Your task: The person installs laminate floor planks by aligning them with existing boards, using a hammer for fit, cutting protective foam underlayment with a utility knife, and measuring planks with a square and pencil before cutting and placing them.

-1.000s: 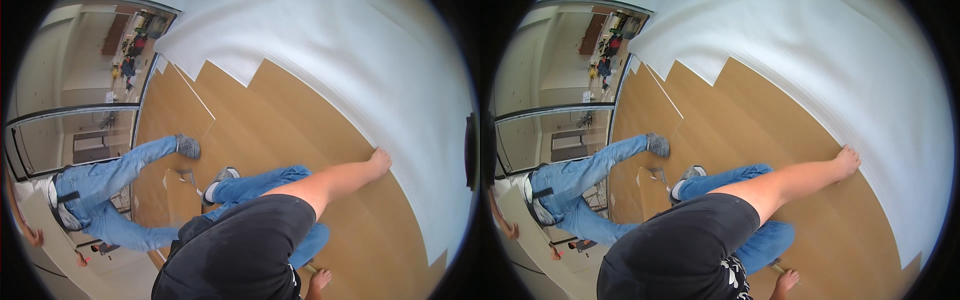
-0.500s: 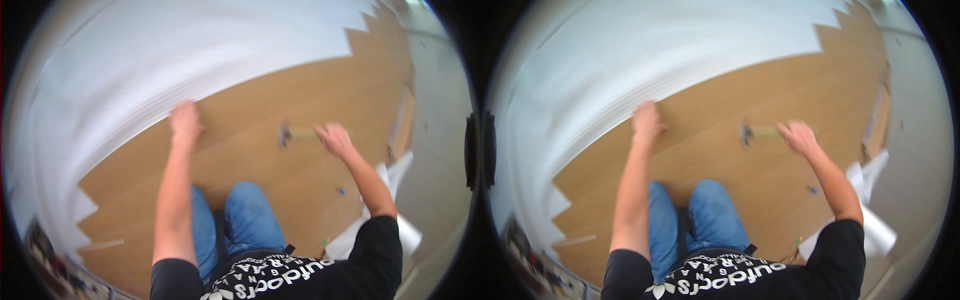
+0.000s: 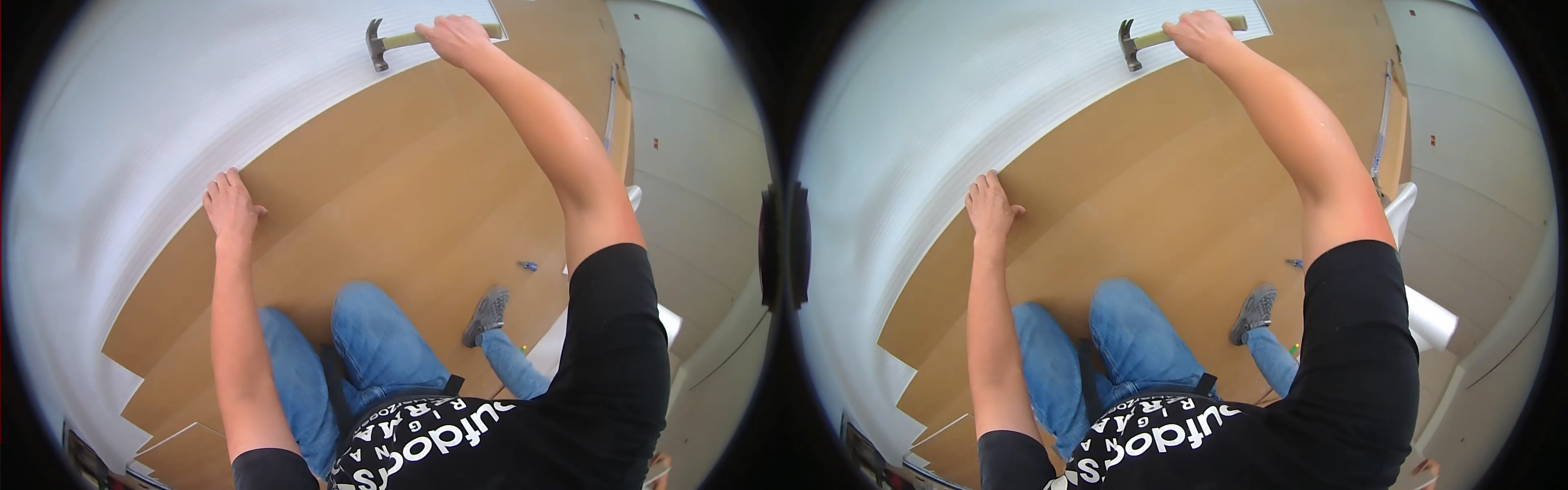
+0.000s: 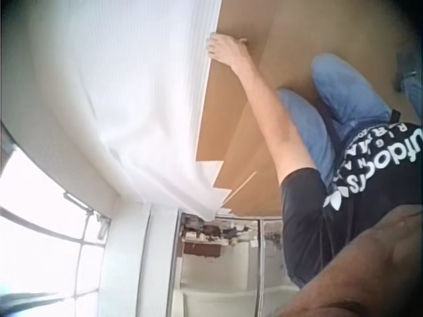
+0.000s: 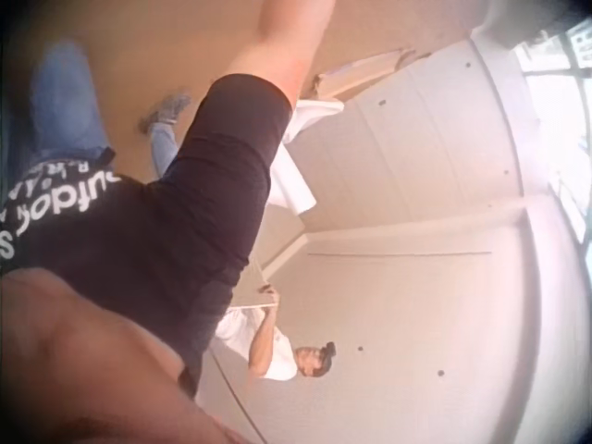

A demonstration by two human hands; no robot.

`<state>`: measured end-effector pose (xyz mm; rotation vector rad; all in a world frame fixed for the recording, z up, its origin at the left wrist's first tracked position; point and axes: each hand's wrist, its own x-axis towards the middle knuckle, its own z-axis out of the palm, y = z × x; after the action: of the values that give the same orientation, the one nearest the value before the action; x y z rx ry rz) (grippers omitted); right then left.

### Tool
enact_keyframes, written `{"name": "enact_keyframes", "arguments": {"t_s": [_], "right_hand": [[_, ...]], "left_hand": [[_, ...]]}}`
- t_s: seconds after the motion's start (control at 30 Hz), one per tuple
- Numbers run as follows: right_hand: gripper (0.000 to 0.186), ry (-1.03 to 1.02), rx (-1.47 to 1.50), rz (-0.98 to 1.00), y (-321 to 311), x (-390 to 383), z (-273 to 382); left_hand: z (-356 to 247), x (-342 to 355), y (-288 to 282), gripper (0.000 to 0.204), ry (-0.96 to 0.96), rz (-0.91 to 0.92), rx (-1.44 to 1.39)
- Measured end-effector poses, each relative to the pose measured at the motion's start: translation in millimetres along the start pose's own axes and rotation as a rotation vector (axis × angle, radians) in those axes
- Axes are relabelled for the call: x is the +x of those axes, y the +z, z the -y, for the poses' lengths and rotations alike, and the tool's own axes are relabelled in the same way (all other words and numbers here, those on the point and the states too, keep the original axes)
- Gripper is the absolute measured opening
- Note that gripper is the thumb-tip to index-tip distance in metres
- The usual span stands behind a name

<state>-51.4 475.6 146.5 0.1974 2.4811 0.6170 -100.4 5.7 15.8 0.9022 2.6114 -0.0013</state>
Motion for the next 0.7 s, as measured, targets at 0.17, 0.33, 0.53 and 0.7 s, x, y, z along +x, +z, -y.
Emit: {"name": "enact_keyframes", "arguments": {"t_s": [0.17,0.33,0.53,0.7], "right_hand": [[0.023,-0.048,-0.094,0.000,-4.3,19.9,-3.8],[0.024,0.020,-0.055,-0.166,4.4,30.1,-15.7],[0.023,-0.092,-0.240,0.068,-9.2,43.7,-22.6],[0.023,-0.081,-0.158,-0.093,22.5,36.8,-31.2]], "left_hand": [[-2.0,2.7,-2.8,0.080,0.010,0.000,-0.007],[-3.1,2.4,-5.6,0.084,-0.012,0.016,-0.002],[-2.9,-1.1,-5.9,0.080,-0.002,0.013,-0.018],[-2.9,-3.2,-3.6,0.087,-0.001,0.010,-0.008]]}}
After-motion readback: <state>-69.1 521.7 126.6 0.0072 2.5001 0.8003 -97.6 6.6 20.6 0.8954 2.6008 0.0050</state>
